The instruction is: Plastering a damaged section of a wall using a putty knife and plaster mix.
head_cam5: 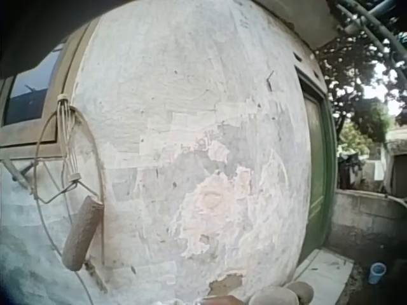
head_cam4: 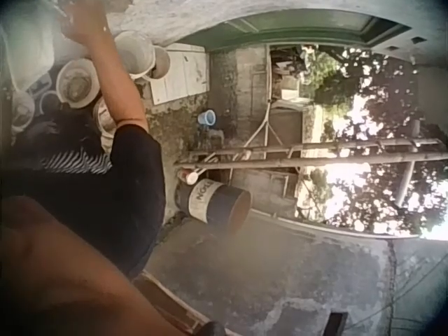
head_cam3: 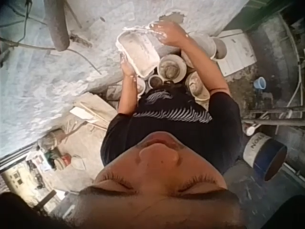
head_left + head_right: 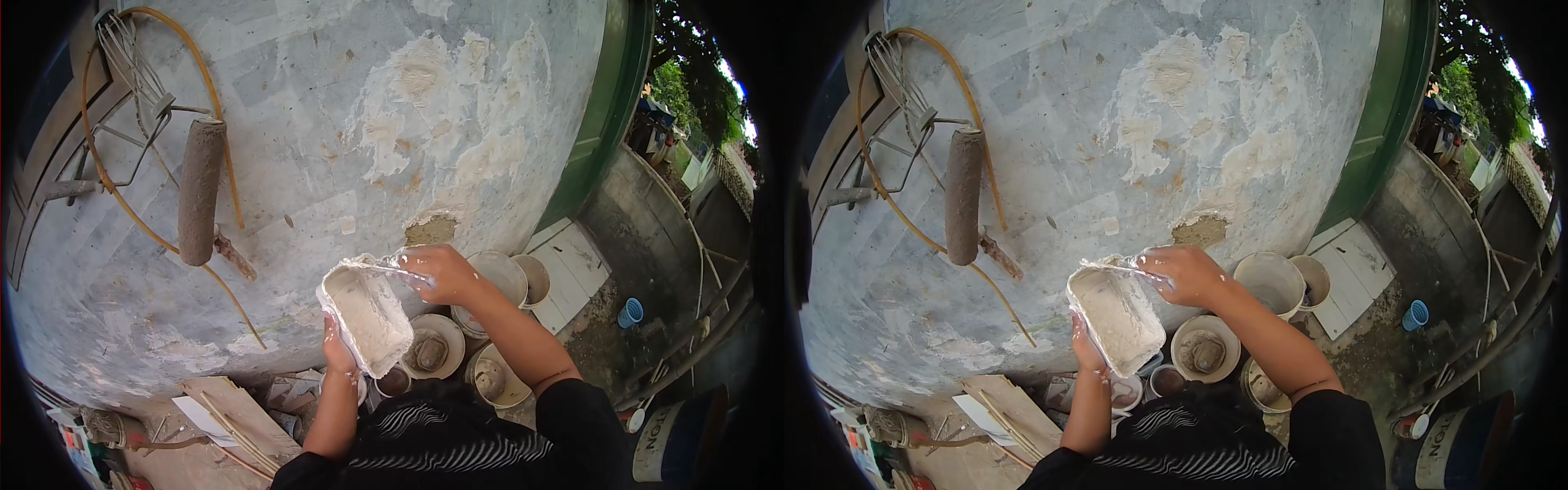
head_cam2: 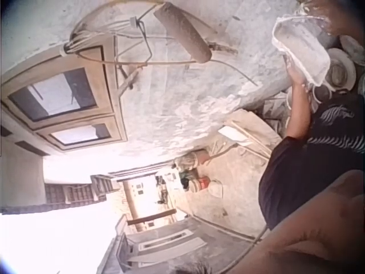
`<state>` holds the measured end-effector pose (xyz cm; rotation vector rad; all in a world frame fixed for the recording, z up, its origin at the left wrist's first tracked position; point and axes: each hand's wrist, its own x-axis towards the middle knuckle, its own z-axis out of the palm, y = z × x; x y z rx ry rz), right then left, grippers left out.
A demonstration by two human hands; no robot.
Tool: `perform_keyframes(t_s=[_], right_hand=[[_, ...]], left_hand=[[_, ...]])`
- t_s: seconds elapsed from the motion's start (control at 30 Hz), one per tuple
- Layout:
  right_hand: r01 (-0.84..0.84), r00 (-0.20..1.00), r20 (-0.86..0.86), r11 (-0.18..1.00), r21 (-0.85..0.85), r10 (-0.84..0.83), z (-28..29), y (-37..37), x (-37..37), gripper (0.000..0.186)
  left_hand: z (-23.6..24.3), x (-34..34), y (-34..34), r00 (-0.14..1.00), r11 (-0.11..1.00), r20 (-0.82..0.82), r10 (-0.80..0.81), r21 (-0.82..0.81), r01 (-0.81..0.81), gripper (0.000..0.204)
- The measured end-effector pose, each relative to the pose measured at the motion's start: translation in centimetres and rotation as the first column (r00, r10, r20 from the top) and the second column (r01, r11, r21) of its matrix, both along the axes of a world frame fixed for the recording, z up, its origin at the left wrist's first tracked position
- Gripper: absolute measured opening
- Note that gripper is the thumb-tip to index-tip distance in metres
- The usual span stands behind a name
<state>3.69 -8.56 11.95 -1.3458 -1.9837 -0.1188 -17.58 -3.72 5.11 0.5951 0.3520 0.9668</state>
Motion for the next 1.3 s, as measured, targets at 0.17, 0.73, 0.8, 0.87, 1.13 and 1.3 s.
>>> perform_keyframes(t_s=[0.17, 0.73, 0.8, 0.87, 1.13, 1.3], right_hand=[[-0.017, 0.997, -0.078, 0.999, -0.031, 0.014, -0.7, -0.3, -0.3, 0.03], [0.034, 0.966, -0.254, 0.996, -0.078, -0.053, -3.5, -3.3, -0.2, 0.025], [0.032, 0.964, -0.258, 0.992, -0.125, -0.064, -3.7, -3.7, -0.3, 0.025], [0.046, 0.969, -0.235, 0.993, -0.106, -0.07, -3.9, -3.9, -0.6, 0.021], [0.016, 0.992, -0.118, 0.986, -0.165, -0.036, -4.2, -4.1, -0.4, 0.026], [0.025, 0.988, -0.141, 0.977, -0.212, -0.056, -3.9, -4.3, -0.6, 0.027]], left_hand=[[0.4, -0.2, 0.1, 0.999, 0.996, 0.026, 0.047, 0.075, -0.048, 0.054], [0.4, 0.3, 0.9, 0.995, 0.995, -0.002, 0.099, 0.013, -0.099, 0.054], [0.6, 0.4, 0.8, 0.994, 0.994, -0.007, 0.107, 0.01, -0.107, 0.054], [0.7, 0.5, 0.8, 0.993, 0.993, -0.003, 0.118, 0.01, -0.118, 0.053], [0.2, 0.7, 0.9, 0.991, 0.992, -0.037, 0.125, -0.027, -0.126, 0.053], [-0.1, 0.6, 0.8, 0.995, 0.993, -0.002, 0.101, -0.06, -0.101, 0.053]])
